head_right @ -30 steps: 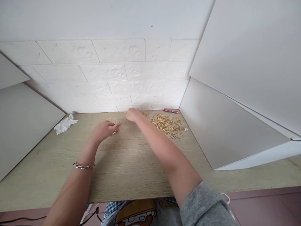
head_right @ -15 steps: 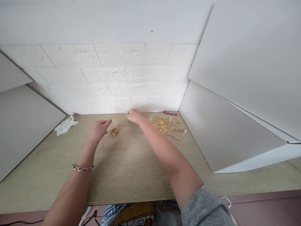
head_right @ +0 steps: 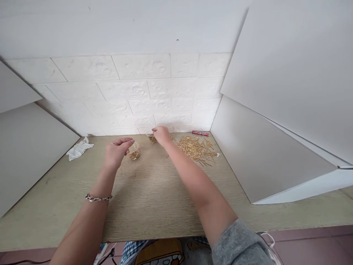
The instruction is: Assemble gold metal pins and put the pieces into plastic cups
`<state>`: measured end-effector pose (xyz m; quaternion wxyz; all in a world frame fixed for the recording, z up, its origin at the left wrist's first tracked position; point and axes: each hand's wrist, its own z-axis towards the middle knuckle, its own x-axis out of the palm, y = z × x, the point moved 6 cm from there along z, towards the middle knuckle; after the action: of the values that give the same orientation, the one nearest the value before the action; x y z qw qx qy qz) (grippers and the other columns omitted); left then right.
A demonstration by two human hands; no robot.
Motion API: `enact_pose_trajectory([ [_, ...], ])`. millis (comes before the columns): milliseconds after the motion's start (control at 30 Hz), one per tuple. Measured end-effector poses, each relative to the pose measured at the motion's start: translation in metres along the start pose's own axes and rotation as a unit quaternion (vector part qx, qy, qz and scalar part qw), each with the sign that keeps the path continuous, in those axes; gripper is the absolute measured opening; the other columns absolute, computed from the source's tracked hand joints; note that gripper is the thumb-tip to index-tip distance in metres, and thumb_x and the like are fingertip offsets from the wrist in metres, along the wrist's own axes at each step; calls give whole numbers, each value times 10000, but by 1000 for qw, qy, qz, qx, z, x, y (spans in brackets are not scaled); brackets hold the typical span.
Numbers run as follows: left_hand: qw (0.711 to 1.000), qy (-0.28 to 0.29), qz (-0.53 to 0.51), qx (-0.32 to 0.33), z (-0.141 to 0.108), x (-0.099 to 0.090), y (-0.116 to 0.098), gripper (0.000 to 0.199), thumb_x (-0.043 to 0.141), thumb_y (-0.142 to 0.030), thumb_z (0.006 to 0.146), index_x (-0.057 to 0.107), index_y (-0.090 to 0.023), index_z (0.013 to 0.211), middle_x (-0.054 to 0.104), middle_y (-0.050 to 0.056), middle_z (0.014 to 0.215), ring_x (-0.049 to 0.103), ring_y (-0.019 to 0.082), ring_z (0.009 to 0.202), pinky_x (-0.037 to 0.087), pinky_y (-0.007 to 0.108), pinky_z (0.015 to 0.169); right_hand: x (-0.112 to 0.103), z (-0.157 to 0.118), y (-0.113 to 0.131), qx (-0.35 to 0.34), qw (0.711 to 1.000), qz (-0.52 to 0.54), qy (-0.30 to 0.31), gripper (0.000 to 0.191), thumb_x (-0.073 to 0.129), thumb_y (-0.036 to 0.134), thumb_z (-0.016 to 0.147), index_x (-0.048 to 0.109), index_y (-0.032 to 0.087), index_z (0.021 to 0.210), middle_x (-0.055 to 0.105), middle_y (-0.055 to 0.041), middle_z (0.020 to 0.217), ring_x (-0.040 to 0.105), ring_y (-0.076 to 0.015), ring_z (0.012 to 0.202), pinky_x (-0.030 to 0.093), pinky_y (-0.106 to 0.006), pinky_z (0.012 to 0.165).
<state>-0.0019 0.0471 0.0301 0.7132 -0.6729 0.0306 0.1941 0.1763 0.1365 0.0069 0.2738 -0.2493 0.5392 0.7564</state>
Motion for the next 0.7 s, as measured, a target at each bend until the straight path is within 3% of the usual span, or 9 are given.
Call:
enact_pose_trajectory([
  [133,993,5,-117,14,5,2,5,315,688,-349,541,619,-127,753,521,-39,523,364,31,375,279,168,367,-1,-1,-2,1,999,36,-30,263,464,126,734,670,140,897,663,-45,936,587,-123,906,408,-208,831],
  [300,983,-6,-181,14,8,3,8,283,711,-305,517,600,-116,695,511,-43,547,343,11,356,249,157,337,1,-4,-2,-18,998,33,-50,260,462,93,720,681,165,839,670,-31,895,593,-134,887,419,-240,829],
  [400,980,-18,-198,16,9,2,9,296,711,-293,516,594,-116,723,503,-49,558,343,8,348,247,157,332,2,-4,-1,-36,997,37,-55,256,462,84,718,678,167,827,669,-29,889,593,-135,883,422,-245,826],
  [567,982,-18,-187,26,10,0,10,427,665,-315,579,593,-146,963,558,-24,689,372,5,368,278,162,355,-1,-6,3,-54,993,73,-72,283,450,60,726,651,160,899,654,-37,948,585,-130,896,420,-248,828],
  [700,987,-23,-157,31,9,0,8,401,614,-357,632,608,-136,967,557,-10,674,386,16,386,294,170,377,-6,-21,5,-36,992,104,-63,235,460,86,747,650,143,874,648,-64,956,578,-148,906,414,-274,835],
])
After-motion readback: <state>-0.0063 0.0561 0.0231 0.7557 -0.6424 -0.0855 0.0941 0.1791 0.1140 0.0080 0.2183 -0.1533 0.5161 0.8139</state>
